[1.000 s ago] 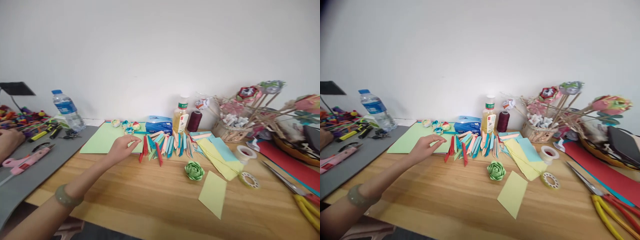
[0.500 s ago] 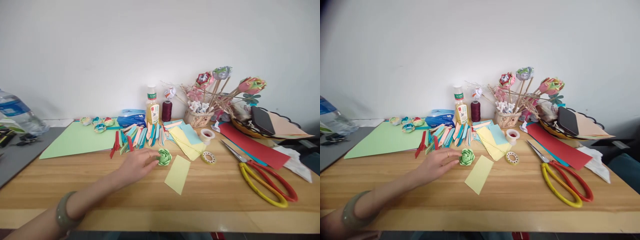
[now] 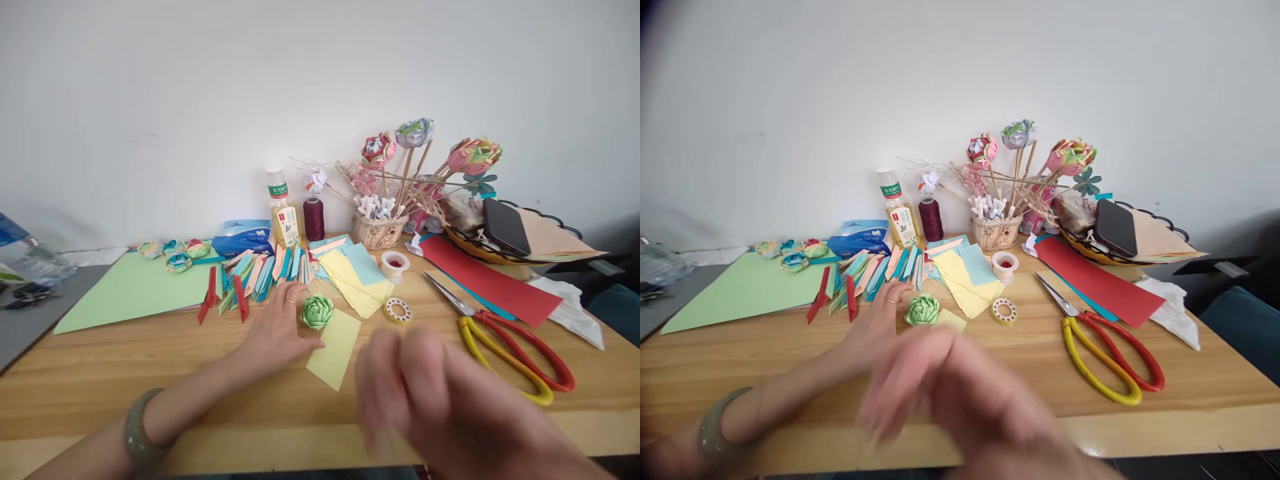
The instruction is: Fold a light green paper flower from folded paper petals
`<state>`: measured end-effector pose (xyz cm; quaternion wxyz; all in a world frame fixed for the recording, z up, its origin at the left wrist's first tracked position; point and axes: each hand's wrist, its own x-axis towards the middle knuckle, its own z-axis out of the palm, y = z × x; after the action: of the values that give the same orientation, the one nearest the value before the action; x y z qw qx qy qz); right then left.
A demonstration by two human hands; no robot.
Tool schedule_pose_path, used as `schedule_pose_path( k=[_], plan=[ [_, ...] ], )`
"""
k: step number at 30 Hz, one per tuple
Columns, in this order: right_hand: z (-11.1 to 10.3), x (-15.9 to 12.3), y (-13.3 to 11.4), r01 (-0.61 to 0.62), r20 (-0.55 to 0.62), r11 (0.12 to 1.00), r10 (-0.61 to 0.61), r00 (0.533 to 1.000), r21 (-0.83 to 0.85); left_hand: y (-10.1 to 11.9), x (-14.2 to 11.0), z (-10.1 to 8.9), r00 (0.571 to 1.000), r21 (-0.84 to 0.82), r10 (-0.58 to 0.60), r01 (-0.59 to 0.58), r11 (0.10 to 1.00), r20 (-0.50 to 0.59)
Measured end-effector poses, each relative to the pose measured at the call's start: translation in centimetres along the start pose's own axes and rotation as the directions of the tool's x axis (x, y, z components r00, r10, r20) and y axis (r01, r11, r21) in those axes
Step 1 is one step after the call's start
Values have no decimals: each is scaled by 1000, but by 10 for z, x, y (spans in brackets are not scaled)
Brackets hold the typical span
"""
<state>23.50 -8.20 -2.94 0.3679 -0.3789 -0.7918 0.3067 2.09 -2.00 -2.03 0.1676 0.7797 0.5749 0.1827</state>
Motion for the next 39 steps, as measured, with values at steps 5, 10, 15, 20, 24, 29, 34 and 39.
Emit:
schedule_pose_path(
  k=[5,10,15,20,24,29,34,39],
  plan=[
    [-42,56,-35,-202,-165,816,338,927,542,-5,7,8,999,-122,-18,24,992,51],
    [-36,73,-7,-379,-124,762,510,851,526,-5,12,7,999,-235,12,-4,972,34],
    [-23,84,6,-406,-90,819,478,874,406,-4,17,-6,987,-370,143,-160,915,-71],
    [-18,106,-6,-296,-85,922,326,941,250,-9,25,-18,950,-398,233,-299,867,-207],
    [-13,121,-10,-96,-166,995,98,981,23,-12,29,-26,934,-400,230,-327,856,-272],
    [-3,133,-12,28,-143,986,-52,988,-165,-16,30,-33,895,-362,281,-404,840,-347],
    [2,140,-17,144,-200,930,-221,954,-339,-24,31,-34,882,-352,294,-425,834,-368],
    [4,147,-14,236,-220,852,-370,902,-466,-30,29,-31,882,-349,263,-407,844,-391]
  ],
)
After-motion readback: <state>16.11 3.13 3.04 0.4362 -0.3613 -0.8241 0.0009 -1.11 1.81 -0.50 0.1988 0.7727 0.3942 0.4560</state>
